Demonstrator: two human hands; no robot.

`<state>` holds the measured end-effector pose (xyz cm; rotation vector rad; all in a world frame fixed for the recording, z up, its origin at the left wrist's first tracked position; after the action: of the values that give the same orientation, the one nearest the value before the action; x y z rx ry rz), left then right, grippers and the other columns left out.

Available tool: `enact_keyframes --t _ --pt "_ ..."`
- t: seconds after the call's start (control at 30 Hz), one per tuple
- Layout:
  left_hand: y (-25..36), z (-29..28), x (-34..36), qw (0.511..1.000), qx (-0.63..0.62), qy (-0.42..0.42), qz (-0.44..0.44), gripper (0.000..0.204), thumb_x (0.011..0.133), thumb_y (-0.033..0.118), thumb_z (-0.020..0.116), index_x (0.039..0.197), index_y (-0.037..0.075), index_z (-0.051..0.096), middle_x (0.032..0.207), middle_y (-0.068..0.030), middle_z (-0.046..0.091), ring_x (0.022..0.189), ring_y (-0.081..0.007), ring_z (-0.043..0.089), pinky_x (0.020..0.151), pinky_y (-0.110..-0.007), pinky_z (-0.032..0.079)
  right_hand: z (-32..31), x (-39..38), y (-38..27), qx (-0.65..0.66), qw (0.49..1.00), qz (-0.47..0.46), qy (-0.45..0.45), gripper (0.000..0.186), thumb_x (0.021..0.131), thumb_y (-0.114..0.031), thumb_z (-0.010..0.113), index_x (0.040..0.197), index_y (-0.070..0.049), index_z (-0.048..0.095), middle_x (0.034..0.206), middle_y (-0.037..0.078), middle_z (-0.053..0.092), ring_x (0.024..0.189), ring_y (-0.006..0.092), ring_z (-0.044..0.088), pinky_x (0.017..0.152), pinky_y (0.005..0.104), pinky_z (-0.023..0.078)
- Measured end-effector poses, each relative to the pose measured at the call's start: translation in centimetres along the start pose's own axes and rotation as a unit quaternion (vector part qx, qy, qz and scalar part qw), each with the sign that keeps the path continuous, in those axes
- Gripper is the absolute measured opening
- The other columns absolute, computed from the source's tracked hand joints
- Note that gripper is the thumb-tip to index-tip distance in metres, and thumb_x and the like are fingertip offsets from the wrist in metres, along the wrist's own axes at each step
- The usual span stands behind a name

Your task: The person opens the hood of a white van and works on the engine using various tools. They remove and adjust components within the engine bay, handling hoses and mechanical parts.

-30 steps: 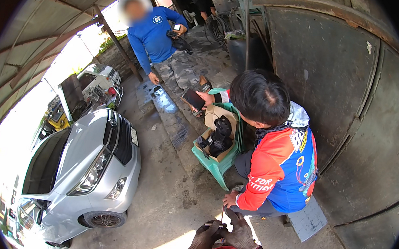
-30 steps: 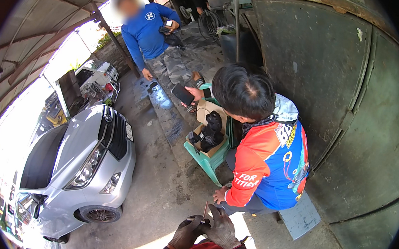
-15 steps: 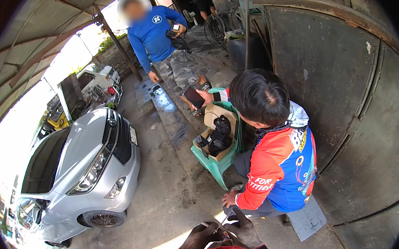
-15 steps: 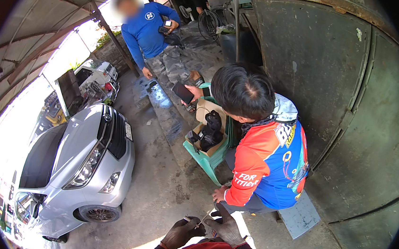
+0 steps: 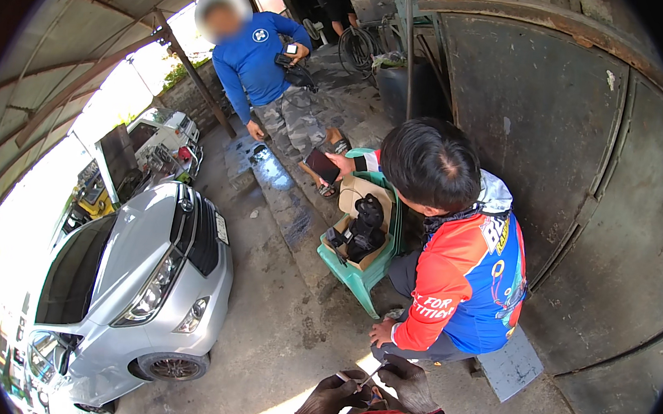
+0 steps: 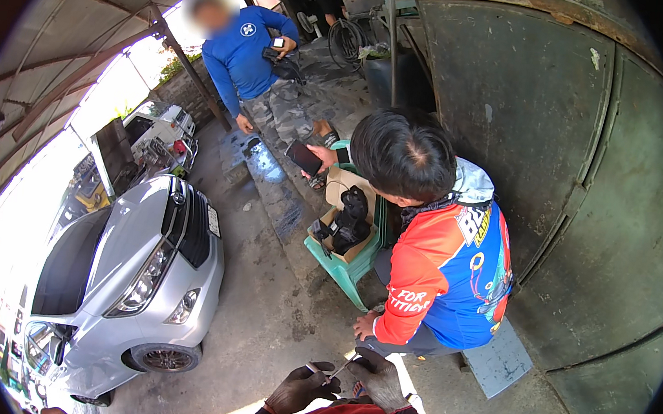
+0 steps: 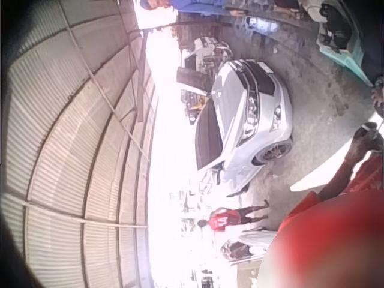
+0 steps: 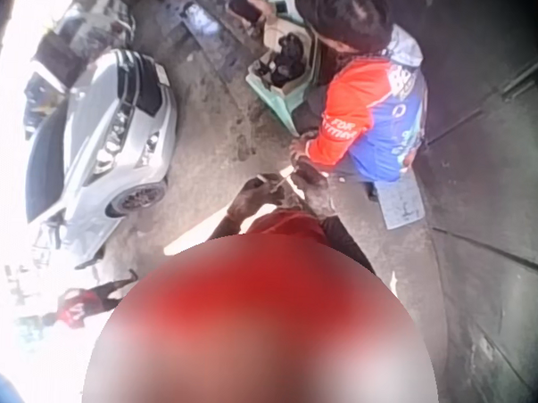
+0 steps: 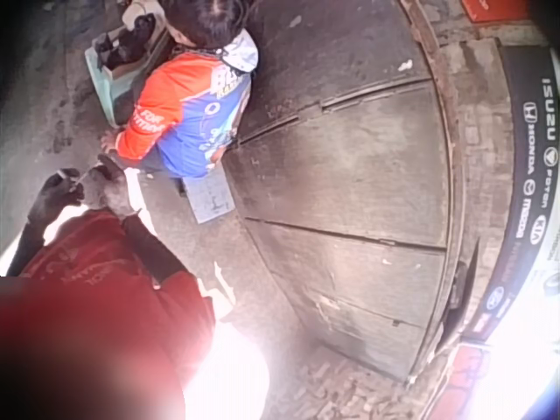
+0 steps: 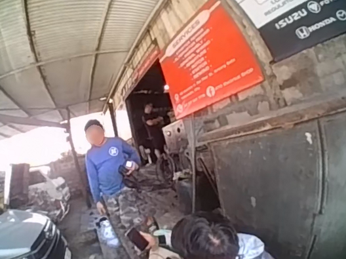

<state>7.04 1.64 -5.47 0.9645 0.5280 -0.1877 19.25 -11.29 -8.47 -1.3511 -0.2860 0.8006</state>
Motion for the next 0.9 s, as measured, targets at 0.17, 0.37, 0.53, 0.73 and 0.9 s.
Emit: enact_keyframes --t 0.17,0.37,0.53,0.73,0.9 --pt "0.3 -0.1 0.5 1.0 0.022 0.001 0.018 0.053 0.107 0.03 0.066 0.146 -0.003 0.052 0.12 -0.0159 0.071 0.108 -0.0277 0.072 0.099 -0.043 0.058 1.2 -0.7 -0.8 -0.02 1.0 -0.006 -0.021 0.048 0.1 -0.02 0.073 0.14 0.004 0.063 0.114 0.011 0.076 0.1 0.0152 0.07 0.091 0.0318 0.056" --pt "0.2 -0.6 1.1 0.99 0.122 0.044 0.049 0.043 0.107 0.029 0.066 0.138 -0.001 0.063 0.115 -0.0057 0.072 0.105 -0.015 0.068 0.096 -0.032 0.055 4.2 -2.9 -0.1 0.146 0.98 0.113 -0.074 0.042 0.103 -0.013 0.068 0.14 0.006 0.062 0.122 0.012 0.074 0.11 0.0185 0.071 0.095 0.0304 0.058" --pt "0.2 -0.8 1.2 0.989 0.116 0.07 0.064 0.036 0.109 0.024 0.063 0.134 -0.003 0.063 0.112 -0.0063 0.07 0.099 -0.0148 0.066 0.09 -0.03 0.054 4.9 -3.6 -1.0 0.073 0.988 0.09 -0.1 0.044 0.104 -0.012 0.066 0.143 0.007 0.059 0.129 0.016 0.071 0.116 0.0237 0.071 0.097 0.0346 0.06" --pt "0.6 -1.4 1.5 0.983 0.115 0.122 0.077 0.032 0.107 0.023 0.066 0.126 -0.003 0.065 0.106 -0.008 0.072 0.098 -0.0168 0.069 0.088 -0.032 0.057 5.7 -3.4 -1.3 0.031 0.986 0.089 -0.14 0.064 0.098 -0.025 0.077 0.15 0.003 0.053 0.126 0.017 0.069 0.113 0.0237 0.071 0.097 0.0359 0.059" --pt "0.7 -2.3 1.8 0.98 0.094 0.156 0.081 0.028 0.105 0.022 0.069 0.121 -0.001 0.068 0.103 -0.0076 0.073 0.092 -0.0167 0.071 0.084 -0.032 0.058 6.9 -3.5 -4.2 -0.117 0.982 -0.041 -0.143 0.095 0.083 -0.037 0.089 0.159 -0.005 0.041 0.129 0.015 0.062 0.109 0.0219 0.065 0.096 0.0372 0.055"
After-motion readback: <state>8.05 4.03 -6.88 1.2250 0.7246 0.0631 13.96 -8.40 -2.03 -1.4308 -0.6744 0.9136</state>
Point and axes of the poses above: each hand's wrist, its own x-axis towards the middle knuckle, its own z-axis out of the palm, y = z × x, the point moved 10 cm from there along x, towards the middle knuckle
